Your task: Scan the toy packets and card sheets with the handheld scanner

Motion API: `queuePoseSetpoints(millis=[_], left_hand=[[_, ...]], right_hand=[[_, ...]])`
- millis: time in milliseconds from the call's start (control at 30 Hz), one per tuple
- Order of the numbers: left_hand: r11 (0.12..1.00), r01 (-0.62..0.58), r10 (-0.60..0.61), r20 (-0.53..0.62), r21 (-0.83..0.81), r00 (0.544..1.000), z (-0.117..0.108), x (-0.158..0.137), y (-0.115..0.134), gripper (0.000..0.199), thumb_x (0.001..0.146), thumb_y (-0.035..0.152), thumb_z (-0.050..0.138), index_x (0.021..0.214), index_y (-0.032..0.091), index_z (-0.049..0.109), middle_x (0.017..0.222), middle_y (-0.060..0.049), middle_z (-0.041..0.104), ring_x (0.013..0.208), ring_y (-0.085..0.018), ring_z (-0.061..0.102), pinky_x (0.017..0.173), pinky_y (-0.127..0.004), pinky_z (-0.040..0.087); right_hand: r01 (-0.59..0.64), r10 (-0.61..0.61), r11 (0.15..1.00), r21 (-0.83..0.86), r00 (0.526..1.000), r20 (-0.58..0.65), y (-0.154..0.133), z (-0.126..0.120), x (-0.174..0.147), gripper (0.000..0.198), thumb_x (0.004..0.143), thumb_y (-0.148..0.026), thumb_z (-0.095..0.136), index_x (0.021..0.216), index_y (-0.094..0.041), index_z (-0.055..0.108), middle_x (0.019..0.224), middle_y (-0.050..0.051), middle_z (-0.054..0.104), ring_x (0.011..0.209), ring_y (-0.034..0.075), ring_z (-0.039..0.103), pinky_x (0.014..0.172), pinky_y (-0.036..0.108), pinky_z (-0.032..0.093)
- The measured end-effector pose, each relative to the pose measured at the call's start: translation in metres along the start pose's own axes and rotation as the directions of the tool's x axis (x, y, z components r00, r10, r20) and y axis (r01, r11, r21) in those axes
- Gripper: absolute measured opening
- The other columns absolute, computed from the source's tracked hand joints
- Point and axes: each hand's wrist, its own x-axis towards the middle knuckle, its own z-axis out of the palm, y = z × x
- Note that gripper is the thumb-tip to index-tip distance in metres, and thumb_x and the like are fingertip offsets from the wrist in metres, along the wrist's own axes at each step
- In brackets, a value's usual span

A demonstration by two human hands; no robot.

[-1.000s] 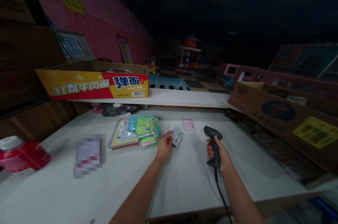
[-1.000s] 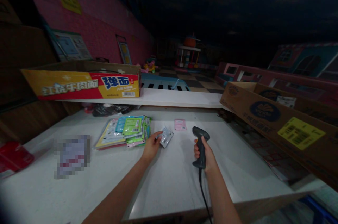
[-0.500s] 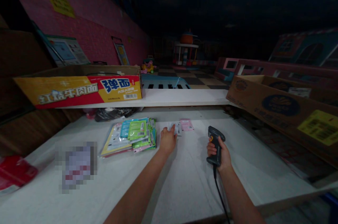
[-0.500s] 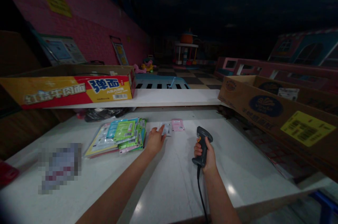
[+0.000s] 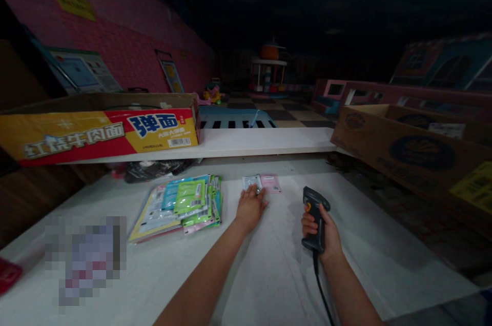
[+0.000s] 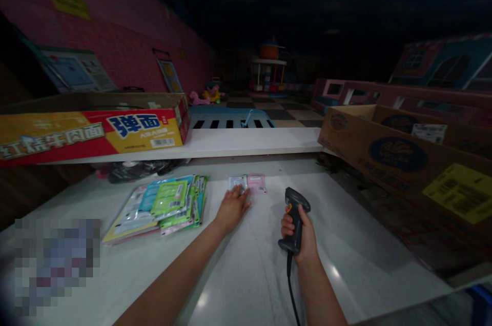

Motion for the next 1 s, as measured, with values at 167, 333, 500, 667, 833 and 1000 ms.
queuePoseSetpoints(millis=[167, 333, 500, 667, 833, 1000], left_hand=[[0.999, 0.027, -0.027, -0.021, -0.039, 0.999, 0.009, 0.011, 0.013, 0.043, 0.091, 0.040, 0.046, 0.133, 0.030, 0.054, 0.148, -0.012, 0.039, 0.138, -0.033, 0.031, 0.112, -0.053, 0.023], [0.997, 0.029, -0.029, 0.003, -0.067, 1.000, 0.018, 0.027, 0.033, 0.047, 0.090, 0.044, 0.048, 0.133, 0.029, 0.053, 0.149, -0.013, 0.038, 0.138, -0.034, 0.030, 0.111, -0.054, 0.023], [0.996, 0.058, -0.057, 0.010, -0.075, 0.998, 0.019, 0.035, 0.047, 0.048, 0.089, 0.046, 0.050, 0.133, 0.028, 0.053, 0.148, -0.016, 0.039, 0.136, -0.036, 0.033, 0.110, -0.056, 0.024], [0.998, 0.050, -0.050, -0.009, -0.049, 0.999, 0.008, 0.014, 0.039, 0.059, 0.089, 0.051, 0.046, 0.141, 0.023, 0.043, 0.148, -0.017, 0.038, 0.137, -0.035, 0.030, 0.110, -0.054, 0.026], [0.997, 0.076, -0.080, -0.151, -0.032, 0.985, -0.038, -0.022, 0.012, 0.046, 0.090, 0.040, 0.045, 0.128, 0.015, 0.055, 0.135, -0.018, 0.049, 0.128, -0.032, 0.039, 0.106, -0.045, 0.033], [0.948, 0.309, -0.270, -0.319, 0.076, 0.908, -0.100, -0.066, -0.033, 0.030, 0.087, 0.030, 0.048, 0.109, 0.015, 0.062, 0.109, -0.015, 0.058, 0.107, -0.030, 0.049, 0.094, -0.043, 0.040]], right_hand=[[0.014, -0.013, 0.999, -0.044, 1.000, 0.004, -0.001, 0.001, -0.001, 0.032, 0.073, -0.046, 0.071, 0.085, -0.021, 0.056, 0.059, -0.007, 0.033, 0.043, 0.006, 0.033, 0.034, 0.013, 0.033], [0.005, -0.005, 1.000, 0.006, 1.000, -0.004, -0.002, 0.000, 0.001, 0.030, 0.074, -0.044, 0.071, 0.084, -0.021, 0.055, 0.059, -0.007, 0.034, 0.043, 0.006, 0.033, 0.034, 0.012, 0.033], [-0.001, 0.001, 1.000, 0.010, 1.000, -0.012, -0.001, 0.000, 0.000, 0.032, 0.073, -0.044, 0.072, 0.083, -0.020, 0.054, 0.059, -0.008, 0.034, 0.042, 0.005, 0.033, 0.034, 0.011, 0.033], [-0.015, 0.014, 0.997, 0.078, 1.000, 0.013, 0.000, -0.003, -0.007, 0.026, 0.077, -0.037, 0.070, 0.089, -0.021, 0.054, 0.060, -0.007, 0.038, 0.044, 0.006, 0.039, 0.035, 0.012, 0.038], [-0.075, 0.074, 0.973, 0.218, 0.997, 0.014, 0.001, -0.008, -0.010, 0.025, 0.078, -0.028, 0.068, 0.095, -0.019, 0.052, 0.062, -0.006, 0.042, 0.045, 0.005, 0.042, 0.037, 0.012, 0.042], [-0.071, 0.073, 0.968, 0.240, 0.997, 0.003, 0.001, -0.009, -0.012, 0.030, 0.074, -0.022, 0.070, 0.096, -0.018, 0.051, 0.062, -0.006, 0.043, 0.045, 0.006, 0.045, 0.036, 0.014, 0.044]])
